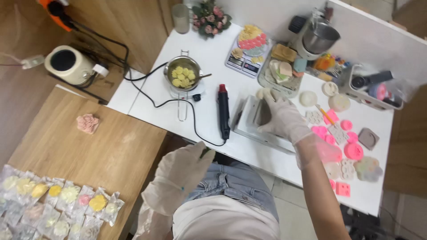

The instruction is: Melt wax chunks in a small pot using a heat gun while wearing protective gloves.

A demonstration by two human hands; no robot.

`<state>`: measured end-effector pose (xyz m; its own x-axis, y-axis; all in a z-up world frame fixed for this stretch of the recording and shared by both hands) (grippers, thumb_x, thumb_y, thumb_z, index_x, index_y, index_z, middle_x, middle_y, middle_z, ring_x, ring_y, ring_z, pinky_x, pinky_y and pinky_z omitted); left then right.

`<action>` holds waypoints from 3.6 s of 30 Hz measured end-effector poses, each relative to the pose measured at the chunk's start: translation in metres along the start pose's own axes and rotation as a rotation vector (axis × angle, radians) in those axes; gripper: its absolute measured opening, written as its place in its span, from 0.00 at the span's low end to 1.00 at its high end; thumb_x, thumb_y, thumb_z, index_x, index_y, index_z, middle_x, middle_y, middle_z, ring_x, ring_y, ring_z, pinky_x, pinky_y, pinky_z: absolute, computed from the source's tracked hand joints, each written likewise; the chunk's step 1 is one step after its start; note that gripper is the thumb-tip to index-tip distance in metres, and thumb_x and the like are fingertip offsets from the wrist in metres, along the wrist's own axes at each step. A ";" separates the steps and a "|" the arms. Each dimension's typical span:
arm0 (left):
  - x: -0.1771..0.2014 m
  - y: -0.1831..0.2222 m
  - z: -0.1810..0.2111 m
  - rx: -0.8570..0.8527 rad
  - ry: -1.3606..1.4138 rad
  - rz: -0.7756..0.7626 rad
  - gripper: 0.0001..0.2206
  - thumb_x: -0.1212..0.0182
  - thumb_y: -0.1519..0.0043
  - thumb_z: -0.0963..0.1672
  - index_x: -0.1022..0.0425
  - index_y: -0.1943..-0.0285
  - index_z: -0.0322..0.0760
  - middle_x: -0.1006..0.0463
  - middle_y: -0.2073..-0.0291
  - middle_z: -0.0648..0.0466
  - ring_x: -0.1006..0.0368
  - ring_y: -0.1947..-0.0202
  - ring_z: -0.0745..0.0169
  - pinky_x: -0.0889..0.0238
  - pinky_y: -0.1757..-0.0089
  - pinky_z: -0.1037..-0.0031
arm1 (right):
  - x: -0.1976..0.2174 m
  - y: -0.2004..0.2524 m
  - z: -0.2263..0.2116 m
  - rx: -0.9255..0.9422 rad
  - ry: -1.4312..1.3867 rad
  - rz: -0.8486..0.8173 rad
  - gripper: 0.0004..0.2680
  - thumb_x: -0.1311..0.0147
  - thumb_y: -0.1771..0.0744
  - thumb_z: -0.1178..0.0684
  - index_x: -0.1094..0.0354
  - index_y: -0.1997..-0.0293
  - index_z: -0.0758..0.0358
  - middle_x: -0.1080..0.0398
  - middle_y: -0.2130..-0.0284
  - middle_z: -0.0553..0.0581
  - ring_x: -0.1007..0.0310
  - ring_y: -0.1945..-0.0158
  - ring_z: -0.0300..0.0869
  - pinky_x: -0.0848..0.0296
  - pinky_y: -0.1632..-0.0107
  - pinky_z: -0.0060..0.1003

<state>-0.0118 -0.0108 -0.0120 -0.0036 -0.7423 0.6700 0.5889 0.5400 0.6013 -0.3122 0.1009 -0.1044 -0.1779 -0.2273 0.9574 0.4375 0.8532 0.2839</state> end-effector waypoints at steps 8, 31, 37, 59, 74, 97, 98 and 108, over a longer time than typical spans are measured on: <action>0.002 -0.036 0.028 -0.358 0.323 0.184 0.29 0.53 0.34 0.56 0.37 0.29 0.38 0.28 0.39 0.41 0.28 0.43 0.43 0.34 0.46 0.61 | 0.005 0.030 -0.037 0.080 -0.670 0.267 0.27 0.38 0.37 0.42 0.37 0.31 0.58 0.33 0.36 0.60 0.32 0.35 0.53 0.33 0.36 0.44; 0.063 -0.027 0.107 -1.063 2.311 -0.565 0.36 0.67 0.29 0.62 0.55 0.16 0.48 0.47 0.23 0.41 0.54 0.22 0.47 0.59 0.28 0.57 | 0.054 0.074 -0.197 0.018 -1.808 -0.185 0.13 0.40 0.38 0.60 0.29 0.50 0.73 0.24 0.70 0.60 0.22 0.63 0.46 0.25 0.56 0.40; 0.055 -0.017 0.108 -1.120 2.126 -0.391 0.38 0.72 0.31 0.64 0.61 0.14 0.52 0.51 0.20 0.41 0.58 0.18 0.46 0.64 0.25 0.57 | 0.042 0.091 -0.194 0.039 -1.844 -0.271 0.10 0.40 0.37 0.58 0.27 0.54 0.73 0.22 0.67 0.58 0.20 0.60 0.44 0.22 0.53 0.39; 0.043 0.017 0.089 -1.370 1.907 0.023 0.53 0.72 0.57 0.70 0.79 0.18 0.69 0.70 0.17 0.59 0.70 0.18 0.43 0.78 0.24 0.48 | 0.085 0.105 -0.178 0.381 -1.679 0.066 0.37 0.29 0.39 0.40 0.51 0.25 0.56 0.37 0.35 0.59 0.37 0.32 0.43 0.39 0.32 0.36; 0.062 0.012 0.079 -1.484 2.153 -0.157 0.50 0.64 0.55 0.72 0.75 0.21 0.73 0.73 0.20 0.49 0.74 0.21 0.38 0.70 0.29 0.46 | 0.061 0.089 -0.178 0.327 -1.667 0.272 0.31 0.33 0.41 0.58 0.42 0.29 0.69 0.32 0.37 0.62 0.34 0.35 0.43 0.36 0.28 0.37; -0.144 -0.056 0.099 -0.675 1.399 -0.132 0.30 0.25 0.45 0.48 0.32 0.38 0.29 0.24 0.54 0.47 0.24 0.58 0.59 0.29 0.58 0.71 | 0.095 0.090 -0.120 0.154 -1.134 1.039 0.21 0.34 0.30 0.56 0.40 0.30 0.56 0.34 0.34 0.53 0.36 0.31 0.40 0.36 0.24 0.34; -0.147 -0.058 0.097 -0.679 1.308 -0.217 0.28 0.26 0.44 0.47 0.31 0.38 0.30 0.23 0.54 0.47 0.24 0.57 0.59 0.29 0.58 0.71 | 0.092 0.087 -0.117 0.129 -1.076 1.057 0.21 0.35 0.31 0.57 0.39 0.30 0.58 0.34 0.35 0.55 0.36 0.30 0.42 0.38 0.24 0.35; -0.080 -0.062 -0.065 -0.348 0.732 0.516 0.24 0.36 0.39 0.48 0.30 0.34 0.36 0.25 0.38 0.45 0.30 0.35 0.50 0.39 0.39 0.64 | 0.052 0.048 -0.088 0.188 -0.826 0.691 0.08 0.45 0.30 0.56 0.26 0.45 0.56 0.22 0.49 0.54 0.24 0.49 0.40 0.29 0.44 0.31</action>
<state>0.0047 -0.0105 -0.1313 0.7594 -0.5734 0.3074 0.5840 0.8090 0.0665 -0.2233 0.0887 -0.0369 -0.5131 0.6538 0.5561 0.5414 0.7493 -0.3814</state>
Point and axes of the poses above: each hand's wrist, its own y-axis away from the middle knuckle, its own x-axis out of the back of the hand, z = x × y, the point moved 2 cm from there along -y, towards the middle knuckle
